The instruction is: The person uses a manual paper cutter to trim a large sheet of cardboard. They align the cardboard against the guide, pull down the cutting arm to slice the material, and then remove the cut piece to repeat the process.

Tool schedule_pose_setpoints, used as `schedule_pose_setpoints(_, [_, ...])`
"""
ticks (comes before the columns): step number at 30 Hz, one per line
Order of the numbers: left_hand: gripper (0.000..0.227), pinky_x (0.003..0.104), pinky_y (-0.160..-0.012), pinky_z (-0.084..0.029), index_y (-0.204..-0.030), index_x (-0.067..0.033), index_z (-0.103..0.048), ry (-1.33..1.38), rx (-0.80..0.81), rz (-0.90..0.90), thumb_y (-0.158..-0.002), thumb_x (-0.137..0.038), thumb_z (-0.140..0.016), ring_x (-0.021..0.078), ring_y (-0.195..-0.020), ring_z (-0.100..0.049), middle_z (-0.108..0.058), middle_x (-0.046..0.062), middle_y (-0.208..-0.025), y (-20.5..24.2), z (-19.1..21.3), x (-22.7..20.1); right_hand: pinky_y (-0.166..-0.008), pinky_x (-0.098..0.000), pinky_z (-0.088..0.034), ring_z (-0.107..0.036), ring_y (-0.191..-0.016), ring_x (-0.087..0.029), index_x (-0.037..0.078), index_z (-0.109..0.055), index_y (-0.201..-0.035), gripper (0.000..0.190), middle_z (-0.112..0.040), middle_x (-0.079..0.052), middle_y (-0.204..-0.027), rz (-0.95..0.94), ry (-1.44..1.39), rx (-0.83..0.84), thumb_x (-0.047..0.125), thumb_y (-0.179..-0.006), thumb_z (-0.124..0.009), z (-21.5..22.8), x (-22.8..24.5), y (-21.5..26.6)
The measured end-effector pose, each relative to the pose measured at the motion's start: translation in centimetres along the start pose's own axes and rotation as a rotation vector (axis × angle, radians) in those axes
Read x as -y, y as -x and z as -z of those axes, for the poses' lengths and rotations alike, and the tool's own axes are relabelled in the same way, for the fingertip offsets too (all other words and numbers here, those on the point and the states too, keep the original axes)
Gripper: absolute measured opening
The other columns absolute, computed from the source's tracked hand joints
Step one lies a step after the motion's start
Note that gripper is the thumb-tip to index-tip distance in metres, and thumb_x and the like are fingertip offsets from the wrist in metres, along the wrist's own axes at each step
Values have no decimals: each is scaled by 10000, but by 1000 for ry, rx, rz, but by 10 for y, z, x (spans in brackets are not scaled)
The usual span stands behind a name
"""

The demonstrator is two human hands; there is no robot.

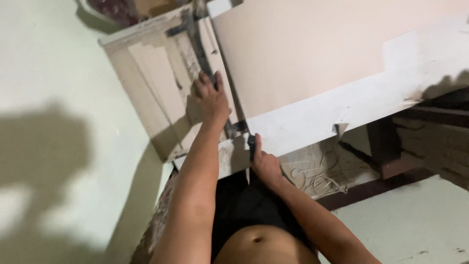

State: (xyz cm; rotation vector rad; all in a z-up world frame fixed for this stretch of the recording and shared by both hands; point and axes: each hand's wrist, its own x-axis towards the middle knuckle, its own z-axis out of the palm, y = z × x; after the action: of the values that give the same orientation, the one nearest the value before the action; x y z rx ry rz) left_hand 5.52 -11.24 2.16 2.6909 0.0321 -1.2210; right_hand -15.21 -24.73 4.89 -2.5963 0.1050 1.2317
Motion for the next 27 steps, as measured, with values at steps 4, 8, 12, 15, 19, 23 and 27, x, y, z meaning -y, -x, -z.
schedule_pose_setpoints(4, [1150, 781, -1152, -78, -1644, -180, 0, 43, -17, 26, -846, -169, -827, 468, -1553, 30, 66, 282, -1667, 11, 9, -8, -763, -628, -584, -745, -890, -508, 8, -27, -1626, 818, -740, -329, -937, 42, -189, -45, 180, -975, -493, 19, -3, 13])
schedule_pose_setpoints(8, [934, 674, -1152, -122, -1599, -113, -194, 26, 10, -54, -869, -224, -766, 450, -1489, -48, -9, 271, -1600, 23, 10, -17, -655, -530, -612, -757, -730, -467, 151, -121, -1642, 936, -762, -270, -837, -36, -588, 56, 472, -907, -603, 138, 20, 92])
schedule_pose_setpoints(12, [514, 337, -1099, -419, -1407, -67, -578, 261, 239, -214, -1056, -418, -448, 281, -1318, -563, -614, 137, -1415, 12, -17, -21, -576, -409, -565, -735, -662, -300, 359, -513, -1514, 692, -739, -123, -816, -140, -812, 129, 700, -912, -498, 128, -21, 53])
schedule_pose_setpoints(15, [669, 463, -772, -572, -905, -79, -778, 379, 88, -217, -951, -670, -468, 339, -948, -727, -761, 158, -913, 22, -43, 21, -702, -545, -621, -729, -872, -466, 102, -142, -1603, 870, -629, -287, -1201, -250, -1366, -180, 526, -1010, -618, 71, -79, -45])
schedule_pose_setpoints(19, [145, 380, -694, -521, -774, -236, -776, -558, -183, -727, -873, -200, -677, 205, -783, -716, -766, 0, -767, 61, -20, 71, -638, -329, -629, -708, -826, -310, 75, -243, -1411, 827, -517, -103, -1097, -169, -1769, -164, 637, -974, -662, 67, -110, -98])
schedule_pose_setpoints(23, [267, 461, -954, -481, -1181, -181, -684, -214, 43, -307, -962, -254, -551, 292, -1241, -590, -573, 62, -1397, 58, 14, 110, -549, -285, -614, -703, -624, -219, 70, -436, -1118, 396, -594, -81, -799, -242, -1831, -286, 306, -1006, -735, 63, -108, -83])
schedule_pose_setpoints(27, [562, 623, -1202, -229, -1556, -260, -385, -156, 12, -311, -1028, -182, -564, 414, -1511, -247, -183, 129, -1674, 64, 34, 75, -715, -395, -658, -733, -764, -243, 44, -566, -1142, 279, -678, -107, -843, -221, -1542, -255, 273, -1032, -683, 25, -92, -88])
